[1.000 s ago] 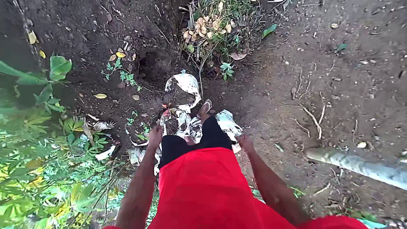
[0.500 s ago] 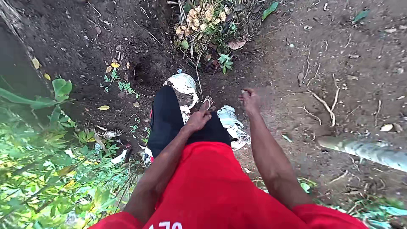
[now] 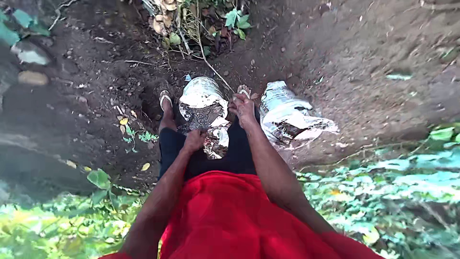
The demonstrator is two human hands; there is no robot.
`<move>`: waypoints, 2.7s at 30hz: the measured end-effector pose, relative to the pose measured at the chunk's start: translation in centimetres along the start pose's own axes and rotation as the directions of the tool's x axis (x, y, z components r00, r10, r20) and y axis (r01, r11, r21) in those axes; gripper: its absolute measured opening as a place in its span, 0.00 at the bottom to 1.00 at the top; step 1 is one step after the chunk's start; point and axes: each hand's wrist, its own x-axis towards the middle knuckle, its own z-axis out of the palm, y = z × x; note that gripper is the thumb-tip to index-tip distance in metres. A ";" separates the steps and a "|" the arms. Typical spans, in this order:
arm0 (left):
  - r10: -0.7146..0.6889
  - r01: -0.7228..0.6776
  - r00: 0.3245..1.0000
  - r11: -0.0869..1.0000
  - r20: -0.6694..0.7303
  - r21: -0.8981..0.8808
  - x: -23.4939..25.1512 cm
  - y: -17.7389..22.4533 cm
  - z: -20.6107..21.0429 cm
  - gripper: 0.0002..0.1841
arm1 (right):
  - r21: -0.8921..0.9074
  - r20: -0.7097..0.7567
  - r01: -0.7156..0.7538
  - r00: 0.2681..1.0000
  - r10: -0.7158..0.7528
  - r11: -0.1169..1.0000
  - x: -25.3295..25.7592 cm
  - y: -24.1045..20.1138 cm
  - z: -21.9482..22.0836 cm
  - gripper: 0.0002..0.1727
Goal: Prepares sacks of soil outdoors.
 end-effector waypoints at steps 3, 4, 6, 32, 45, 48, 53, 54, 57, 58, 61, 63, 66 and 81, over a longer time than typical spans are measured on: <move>-0.033 0.027 0.998 0.991 0.047 0.127 7.7 -5.4 -3.0 0.19 | -0.033 -0.106 -0.055 0.993 0.052 0.998 3.7 4.9 3.2 0.19; -0.059 0.048 0.997 0.982 0.056 0.184 10.5 -6.6 -4.2 0.20 | -0.050 -0.145 -0.097 0.986 0.089 0.994 5.3 7.0 4.6 0.19; -0.110 0.093 0.993 0.957 0.044 0.275 14.8 -8.8 -5.9 0.21 | -0.017 -0.199 -0.210 0.959 0.203 0.978 8.0 12.0 7.7 0.20; 0.031 0.010 0.945 0.992 -0.325 0.124 26.8 -12.5 -2.6 0.18 | 0.112 -0.223 -0.067 0.971 0.090 0.991 15.1 20.0 15.6 0.09; 0.169 -0.203 0.939 0.976 -0.299 -0.084 25.9 -13.6 -7.5 0.13 | -0.876 0.340 0.412 0.896 0.288 -0.249 18.8 22.2 6.3 0.16; 0.198 -0.204 0.971 0.978 -0.132 -0.035 26.0 -13.5 -8.5 0.13 | -0.872 0.267 0.372 0.906 0.327 -0.319 18.8 22.8 5.4 0.16; 0.223 -0.223 0.968 0.975 -0.119 0.012 26.8 -13.0 -8.2 0.14 | -0.822 0.199 0.394 0.875 0.442 -0.410 19.3 22.1 5.2 0.15; 0.226 -0.227 0.962 0.974 -0.151 0.010 26.8 -13.3 -8.0 0.14 | -0.812 0.226 0.427 0.858 0.461 -0.397 19.3 22.1 5.2 0.14; 0.222 -0.225 0.946 0.974 -0.236 0.015 26.5 -14.7 -7.4 0.16 | -0.788 0.355 0.540 0.791 0.499 -0.295 18.7 21.8 4.2 0.12; 0.221 -0.221 0.943 0.975 -0.249 0.027 26.4 -15.3 -7.3 0.17 | -0.784 0.397 0.567 0.772 0.496 -0.255 18.6 21.6 3.5 0.12; 0.252 -0.237 0.930 0.968 -0.267 0.088 26.1 -17.2 -6.4 0.26 | -0.763 0.489 0.618 0.743 0.457 -0.187 18.1 20.8 1.6 0.10; 0.233 -0.201 0.939 0.969 -0.252 0.145 25.9 -18.3 -6.1 0.33 | -0.754 0.492 0.623 0.747 0.447 -0.210 17.9 21.0 1.5 0.10; 0.164 -0.128 0.960 0.978 -0.226 0.165 26.2 -18.9 -5.6 0.29 | -0.781 0.345 0.543 0.787 0.512 -0.308 16.7 22.3 3.6 0.11; 0.213 -0.139 0.906 0.966 -0.367 0.218 27.1 -21.1 -3.7 0.18 | -0.728 0.586 0.640 0.767 0.261 -0.246 17.8 26.9 5.2 0.11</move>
